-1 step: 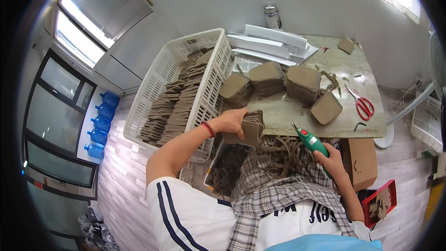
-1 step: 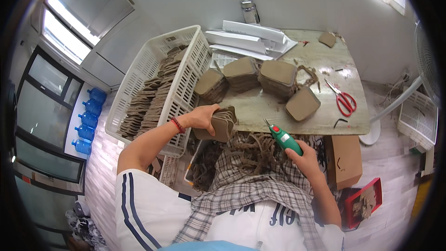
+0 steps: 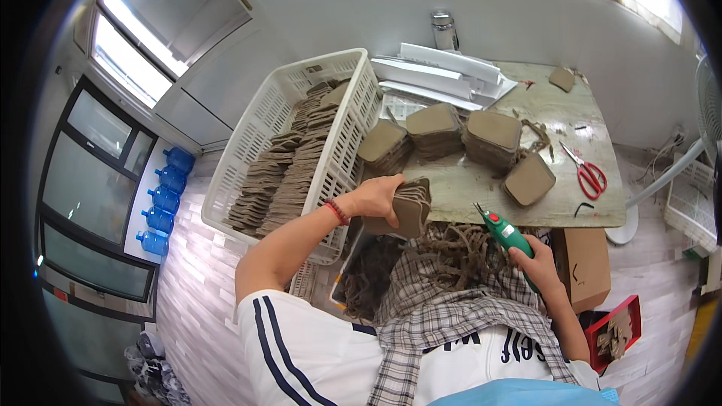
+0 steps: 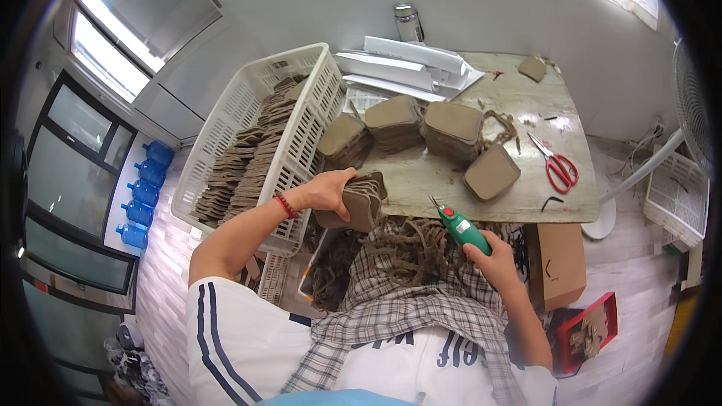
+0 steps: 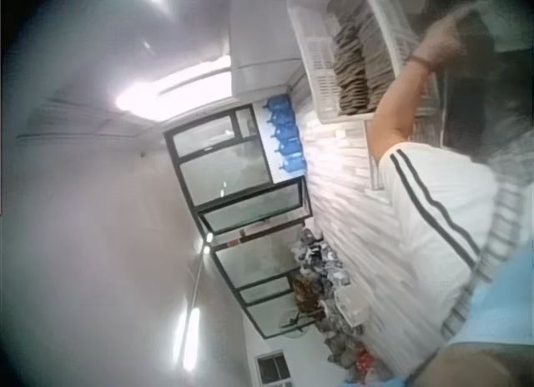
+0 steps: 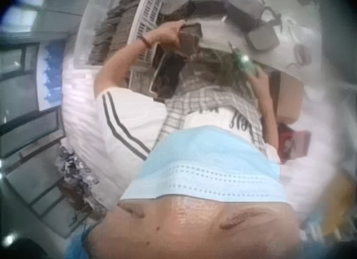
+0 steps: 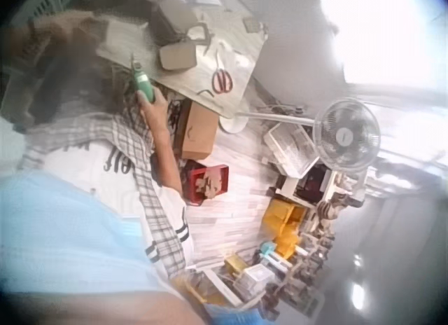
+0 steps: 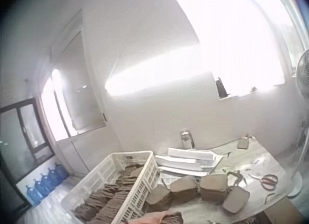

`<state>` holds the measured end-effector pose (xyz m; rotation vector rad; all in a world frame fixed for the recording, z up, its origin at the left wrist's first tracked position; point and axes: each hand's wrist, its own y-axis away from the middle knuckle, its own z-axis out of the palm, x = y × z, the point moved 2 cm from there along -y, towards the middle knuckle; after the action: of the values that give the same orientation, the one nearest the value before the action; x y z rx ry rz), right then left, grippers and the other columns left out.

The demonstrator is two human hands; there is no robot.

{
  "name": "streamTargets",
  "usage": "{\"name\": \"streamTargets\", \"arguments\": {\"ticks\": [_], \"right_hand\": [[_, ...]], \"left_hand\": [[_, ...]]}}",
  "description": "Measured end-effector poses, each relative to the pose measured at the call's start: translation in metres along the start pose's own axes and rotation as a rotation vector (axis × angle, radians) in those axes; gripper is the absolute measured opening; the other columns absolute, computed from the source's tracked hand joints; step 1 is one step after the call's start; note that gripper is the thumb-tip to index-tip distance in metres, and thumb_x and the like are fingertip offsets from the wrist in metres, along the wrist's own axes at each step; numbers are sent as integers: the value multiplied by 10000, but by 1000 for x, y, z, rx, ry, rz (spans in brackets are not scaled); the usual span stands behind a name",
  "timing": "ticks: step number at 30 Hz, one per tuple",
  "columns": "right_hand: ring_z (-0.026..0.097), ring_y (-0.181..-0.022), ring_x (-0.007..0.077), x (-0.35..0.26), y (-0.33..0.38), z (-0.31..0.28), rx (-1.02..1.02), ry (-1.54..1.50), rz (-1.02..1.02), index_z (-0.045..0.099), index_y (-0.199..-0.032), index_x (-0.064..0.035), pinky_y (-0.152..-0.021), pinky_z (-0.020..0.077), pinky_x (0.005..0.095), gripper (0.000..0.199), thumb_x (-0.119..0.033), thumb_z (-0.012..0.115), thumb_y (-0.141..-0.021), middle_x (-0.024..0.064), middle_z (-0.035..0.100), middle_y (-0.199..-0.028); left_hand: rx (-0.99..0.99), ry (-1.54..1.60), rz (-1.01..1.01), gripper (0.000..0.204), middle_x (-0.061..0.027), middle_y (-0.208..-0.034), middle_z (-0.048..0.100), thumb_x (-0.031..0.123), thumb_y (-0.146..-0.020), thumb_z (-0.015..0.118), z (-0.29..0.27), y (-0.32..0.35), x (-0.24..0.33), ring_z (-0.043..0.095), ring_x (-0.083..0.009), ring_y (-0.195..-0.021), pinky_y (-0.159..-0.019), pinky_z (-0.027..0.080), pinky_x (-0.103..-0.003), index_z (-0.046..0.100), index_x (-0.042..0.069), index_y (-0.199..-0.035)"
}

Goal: The person uses a green rotary cutter to trim the edges of small brown fabric pieces. They pick up each piece from a white basket, trim its edges, and place it on a table. The person repeats this process for multiple pieces throughout the video.

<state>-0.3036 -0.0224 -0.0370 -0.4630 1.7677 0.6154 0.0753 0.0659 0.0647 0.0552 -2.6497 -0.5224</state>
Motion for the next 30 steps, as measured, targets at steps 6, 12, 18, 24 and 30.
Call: {"name": "streamTargets", "arguments": {"ticks": [6,12,18,24,30], "right_hand": [[676,-780,296,-47,-23,29,127,446,-205,601,-1148,-18,-716,522,367,469,-329,726,-819,175,683,-910],[604,-919,343,-43,-106,93,138,868,-449,463,-1320,-45,-776,490,421,679,-353,736,-780,167,608,-1018],[575,-883,315,-27,-137,117,89,1170,-573,412,-1375,-26,-822,451,429,729,-256,738,-765,134,590,-979],[622,-945,299,-83,-152,95,-172,1296,-354,515,-1295,-48,-751,499,412,615,-357,713,-802,157,625,-991],[609,-879,330,-280,-300,162,4,866,-933,580,-1173,-30,-760,487,412,301,-218,574,-938,151,606,-947]], "left_hand": [[593,264,73,827,-100,-1152,592,68,-508,889,-120,80,26,549,-225,-1111,-998,418,-329,484,45,-1229],[1127,403,-104,772,-89,-1108,635,35,-556,868,-205,116,-80,604,-211,-1032,-925,477,-335,479,40,-1222],[1201,352,-238,769,-132,-1113,645,78,-559,872,-234,91,-178,624,-234,-1033,-894,492,-340,481,19,-1218],[1089,164,-328,777,-152,-1123,643,137,-532,871,-257,47,-234,619,-284,-1049,-923,469,-364,504,37,-1210],[1033,91,-351,771,-167,-1116,646,219,-514,866,-274,-2,-273,608,-309,-1064,-915,467,-369,522,43,-1181]]}}
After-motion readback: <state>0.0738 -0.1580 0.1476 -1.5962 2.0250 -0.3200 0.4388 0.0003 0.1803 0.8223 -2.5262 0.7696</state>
